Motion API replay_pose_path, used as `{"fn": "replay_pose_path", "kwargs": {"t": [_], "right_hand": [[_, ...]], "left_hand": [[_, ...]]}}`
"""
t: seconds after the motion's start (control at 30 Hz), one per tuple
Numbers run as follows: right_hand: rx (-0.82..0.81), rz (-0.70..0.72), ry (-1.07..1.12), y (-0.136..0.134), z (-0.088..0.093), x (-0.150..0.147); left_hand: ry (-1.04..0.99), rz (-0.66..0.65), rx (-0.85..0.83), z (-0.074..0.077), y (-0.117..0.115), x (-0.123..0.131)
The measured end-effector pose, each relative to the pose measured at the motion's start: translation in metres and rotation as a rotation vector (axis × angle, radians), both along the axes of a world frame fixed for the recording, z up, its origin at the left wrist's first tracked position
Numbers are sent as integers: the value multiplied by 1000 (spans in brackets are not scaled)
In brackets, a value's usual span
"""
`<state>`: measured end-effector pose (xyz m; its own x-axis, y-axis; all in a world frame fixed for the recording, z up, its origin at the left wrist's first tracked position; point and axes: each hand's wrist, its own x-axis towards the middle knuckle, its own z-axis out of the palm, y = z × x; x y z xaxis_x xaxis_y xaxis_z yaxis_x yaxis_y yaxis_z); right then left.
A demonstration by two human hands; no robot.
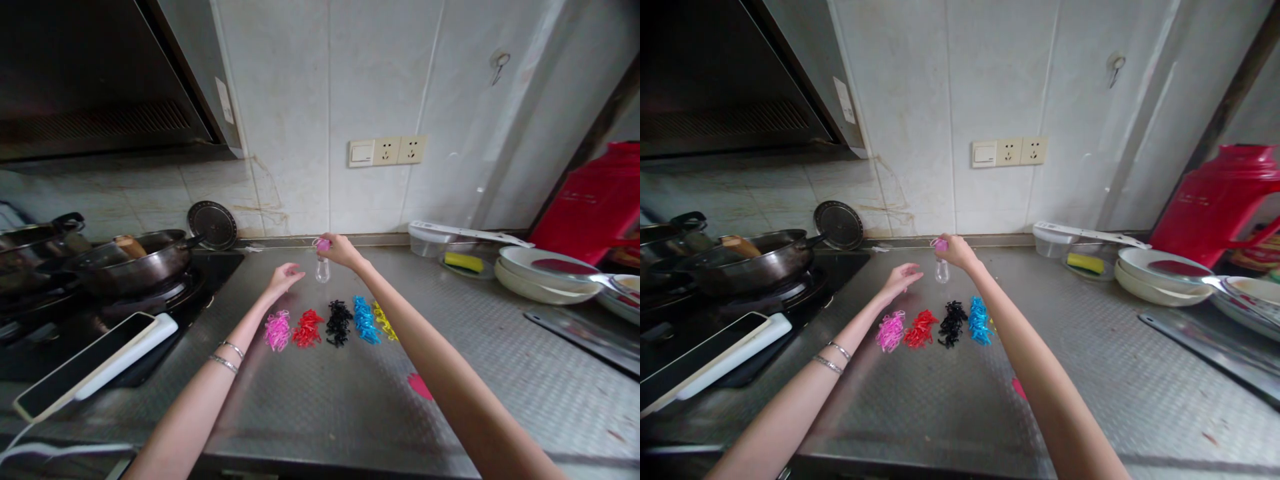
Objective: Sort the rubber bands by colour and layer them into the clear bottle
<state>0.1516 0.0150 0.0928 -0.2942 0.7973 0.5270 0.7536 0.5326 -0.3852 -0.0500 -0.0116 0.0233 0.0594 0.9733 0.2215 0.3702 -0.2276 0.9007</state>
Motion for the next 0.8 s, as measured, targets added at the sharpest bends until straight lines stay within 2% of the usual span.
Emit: {"fn": "replay_pose_path", "kwargs": {"t": [0.1,0.23,0.43,0.67,0.8], "right_hand": [[5,16,10,-15,-1,-5],[25,34,19,-29,-2,-8],[38,34,22,-33,-2,-9],[106,210,6,-31,1,-6],[115,290,-10,-28,1,-2]], "left_hand": [[24,-81,197,11,3,17],[75,-162,334,13,11,37],[123,-234,346,14,12,44],[205,-223,340,18,13,38],[148,-255,295,16,17,36]]}}
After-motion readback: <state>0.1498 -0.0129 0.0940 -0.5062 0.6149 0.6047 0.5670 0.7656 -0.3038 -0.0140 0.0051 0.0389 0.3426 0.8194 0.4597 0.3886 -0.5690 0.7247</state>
